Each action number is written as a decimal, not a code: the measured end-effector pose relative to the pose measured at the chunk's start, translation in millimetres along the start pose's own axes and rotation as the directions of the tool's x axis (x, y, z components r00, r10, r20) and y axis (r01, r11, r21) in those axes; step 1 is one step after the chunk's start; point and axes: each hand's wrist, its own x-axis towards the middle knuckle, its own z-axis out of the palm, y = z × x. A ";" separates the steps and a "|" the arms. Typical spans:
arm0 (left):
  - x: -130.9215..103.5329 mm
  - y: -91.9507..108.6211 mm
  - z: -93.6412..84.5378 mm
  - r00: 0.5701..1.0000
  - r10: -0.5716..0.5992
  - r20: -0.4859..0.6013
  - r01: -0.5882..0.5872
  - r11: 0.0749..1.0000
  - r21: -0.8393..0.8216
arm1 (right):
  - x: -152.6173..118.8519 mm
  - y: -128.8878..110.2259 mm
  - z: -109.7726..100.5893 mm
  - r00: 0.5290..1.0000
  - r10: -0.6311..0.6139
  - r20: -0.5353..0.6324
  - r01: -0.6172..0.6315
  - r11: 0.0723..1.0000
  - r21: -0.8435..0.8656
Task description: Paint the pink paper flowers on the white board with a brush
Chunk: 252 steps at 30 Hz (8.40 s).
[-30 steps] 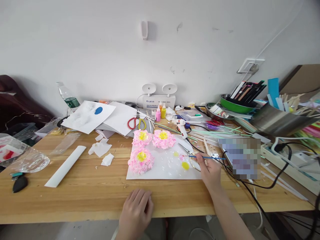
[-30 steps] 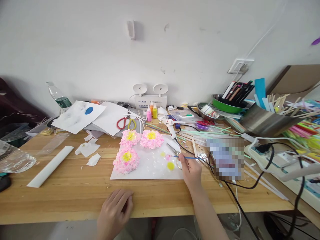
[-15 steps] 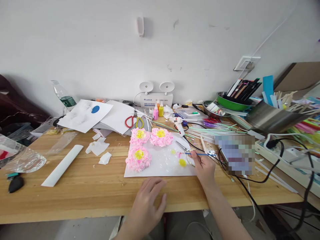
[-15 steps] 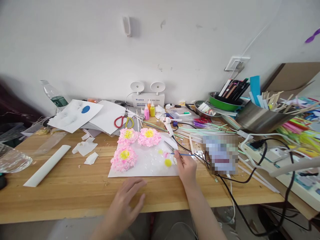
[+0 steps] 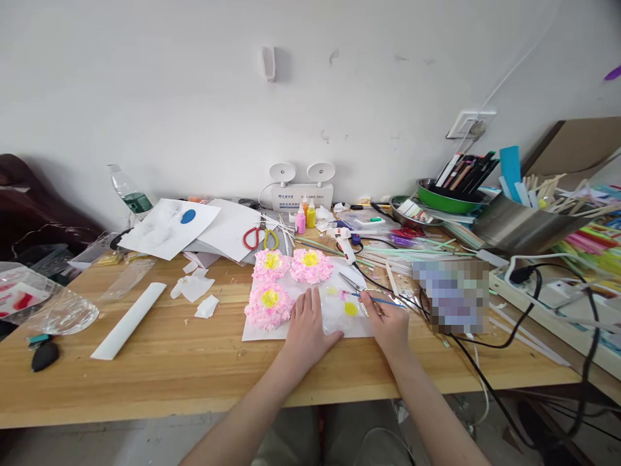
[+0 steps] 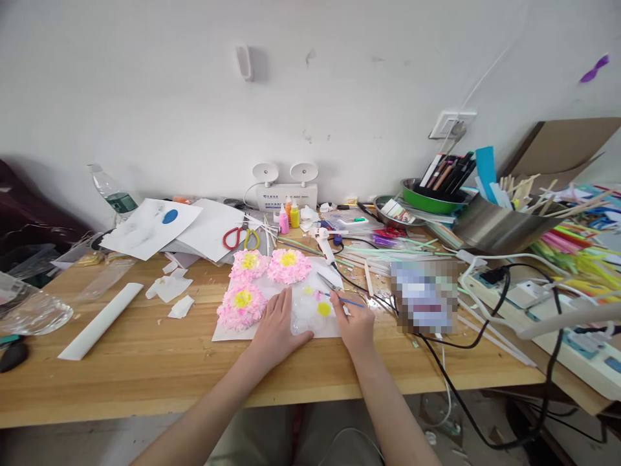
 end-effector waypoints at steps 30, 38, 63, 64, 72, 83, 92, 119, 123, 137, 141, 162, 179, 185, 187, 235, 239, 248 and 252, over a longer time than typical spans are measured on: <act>-0.4 -7.1 10.4 0.995 0.028 -0.097 -0.031 0.999 -0.029 | 1.2 4.9 -3.4 0.968 0.251 0.013 -0.251 0.963 0.098; -1.6 -4.6 7.0 0.999 -0.004 -0.049 0.003 0.999 -0.034 | 6.4 -1.2 -7.9 0.856 0.518 -0.004 -0.495 0.821 0.285; -112.8 -63.6 -40.2 0.861 0.260 -0.437 -0.249 0.965 0.083 | 66.5 -78.3 93.3 0.918 0.162 0.362 -0.314 0.855 0.413; -115.0 -68.1 -41.0 0.855 0.263 -0.448 -0.248 0.964 0.092 | 66.9 -78.1 97.2 0.914 0.156 0.374 -0.310 0.863 0.398; -112.3 -87.0 -31.6 0.798 0.332 -0.502 -0.308 0.942 0.132 | 68.8 -84.1 101.1 0.907 0.186 0.377 -0.325 0.879 0.350; -112.7 -84.4 -25.2 0.793 0.415 -0.446 -0.400 0.907 0.132 | 72.3 -77.8 100.8 0.932 0.175 0.319 -0.259 0.935 0.244; -112.2 -79.3 -33.8 0.774 0.589 -0.232 -0.556 0.808 0.193 | 58.6 -81.9 74.3 0.874 0.296 0.385 -0.459 0.762 0.457; -98.7 -68.2 -52.0 0.306 0.935 0.178 -0.807 0.156 0.569 | 26.2 -78.3 36.5 0.899 0.352 0.261 -0.439 0.711 0.550; -95.6 -62.2 -52.3 0.268 0.960 0.075 -0.861 0.204 0.467 | 28.3 -73.0 33.6 0.902 0.373 0.217 -0.427 0.703 0.568; -118.5 -63.3 -25.2 0.808 0.490 -0.328 -0.538 0.840 -0.070 | 75.8 -94.1 78.9 0.904 0.079 0.421 -0.301 0.817 0.492; -117.2 -65.8 -11.3 0.752 0.457 -0.475 -0.511 0.860 0.019 | 91.5 -106.2 108.3 0.902 -0.009 0.433 -0.205 0.871 0.445; -117.3 -71.4 10.0 0.622 0.611 -0.490 -0.507 0.791 0.344 | 110.3 -106.3 145.8 0.870 -0.069 0.489 -0.152 0.904 0.399; -115.8 -72.0 11.1 0.615 0.634 -0.470 -0.480 0.773 0.415 | 117.5 -120.3 162.3 0.848 -0.104 0.520 -0.076 0.947 0.313; -115.0 -72.1 12.3 0.600 0.631 -0.491 -0.479 0.775 0.411 | 118.8 -115.6 163.0 0.859 -0.097 0.502 -0.072 0.949 0.307; -114.9 -71.7 11.3 0.608 0.630 -0.484 -0.477 0.777 0.412 | 120.3 -113.3 161.0 0.867 -0.090 0.490 -0.073 0.950 0.304; -113.8 -68.6 8.7 0.632 0.577 -0.517 -0.495 0.814 0.304 | 56.5 -27.2 34.1 0.920 0.017 0.392 -0.134 0.953 0.273; -114.3 -68.1 9.6 0.631 0.575 -0.520 -0.486 0.816 0.312 | 49.1 -28.5 28.8 0.944 -0.061 0.325 -0.022 0.969 0.248; -116.7 -68.1 8.6 0.653 0.575 -0.493 -0.496 0.816 0.296 | 33.6 -27.8 21.7 0.917 -0.324 0.233 0.286 0.941 0.180; -116.9 -67.0 7.5 0.657 0.571 -0.492 -0.490 0.820 0.296 | 31.8 -30.1 21.7 0.870 -0.409 0.275 0.351 0.906 0.237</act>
